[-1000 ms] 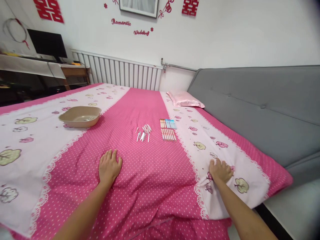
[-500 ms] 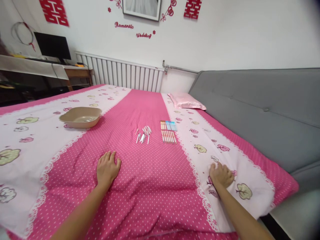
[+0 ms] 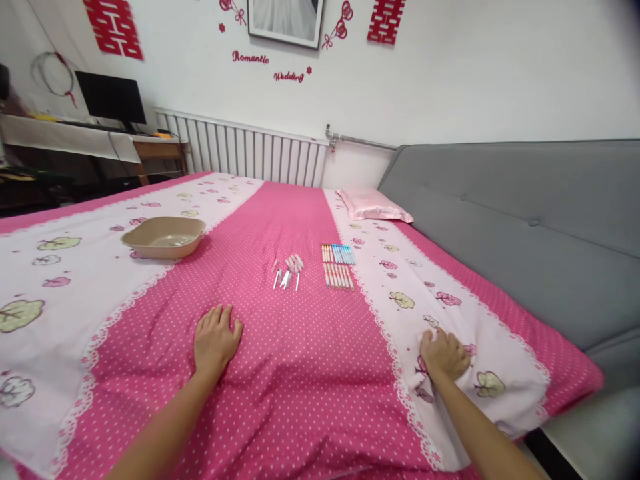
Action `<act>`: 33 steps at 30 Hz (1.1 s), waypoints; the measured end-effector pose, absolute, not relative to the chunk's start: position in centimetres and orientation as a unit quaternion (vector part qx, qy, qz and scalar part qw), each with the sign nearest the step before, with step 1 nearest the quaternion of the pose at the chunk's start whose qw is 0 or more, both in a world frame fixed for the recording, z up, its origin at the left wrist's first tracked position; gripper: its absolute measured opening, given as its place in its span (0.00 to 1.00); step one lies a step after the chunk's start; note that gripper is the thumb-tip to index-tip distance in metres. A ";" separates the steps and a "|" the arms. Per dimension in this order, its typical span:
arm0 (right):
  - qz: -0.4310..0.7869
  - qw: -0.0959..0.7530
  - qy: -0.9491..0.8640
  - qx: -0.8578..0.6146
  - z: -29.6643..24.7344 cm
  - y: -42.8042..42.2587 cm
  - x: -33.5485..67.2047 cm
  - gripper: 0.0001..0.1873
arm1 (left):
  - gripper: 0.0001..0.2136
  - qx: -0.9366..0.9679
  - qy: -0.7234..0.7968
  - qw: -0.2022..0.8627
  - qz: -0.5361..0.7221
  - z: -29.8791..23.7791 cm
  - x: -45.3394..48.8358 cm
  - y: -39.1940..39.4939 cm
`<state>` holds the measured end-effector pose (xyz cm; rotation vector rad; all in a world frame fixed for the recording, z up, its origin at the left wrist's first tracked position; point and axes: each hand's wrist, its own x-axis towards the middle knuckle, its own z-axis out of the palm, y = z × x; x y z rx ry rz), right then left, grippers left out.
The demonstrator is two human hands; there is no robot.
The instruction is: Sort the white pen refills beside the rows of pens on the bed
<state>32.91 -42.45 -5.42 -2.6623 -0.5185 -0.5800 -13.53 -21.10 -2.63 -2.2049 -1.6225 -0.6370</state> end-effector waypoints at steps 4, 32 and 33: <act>-0.203 0.184 -0.187 -0.943 -5.4 -42.5 32.9 0.23 | 0.24 -0.774 -0.568 0.159 -0.229 -2.7 -13.6 -21.2; -0.206 0.179 -0.183 -0.944 -5.2 -42.5 32.6 0.23 | 0.24 -0.775 -0.574 0.157 -0.213 -2.6 -13.6 -21.3; -0.206 0.179 -0.183 -0.944 -5.2 -42.5 32.6 0.23 | 0.24 -0.775 -0.573 0.155 -0.216 -2.6 -13.6 -21.3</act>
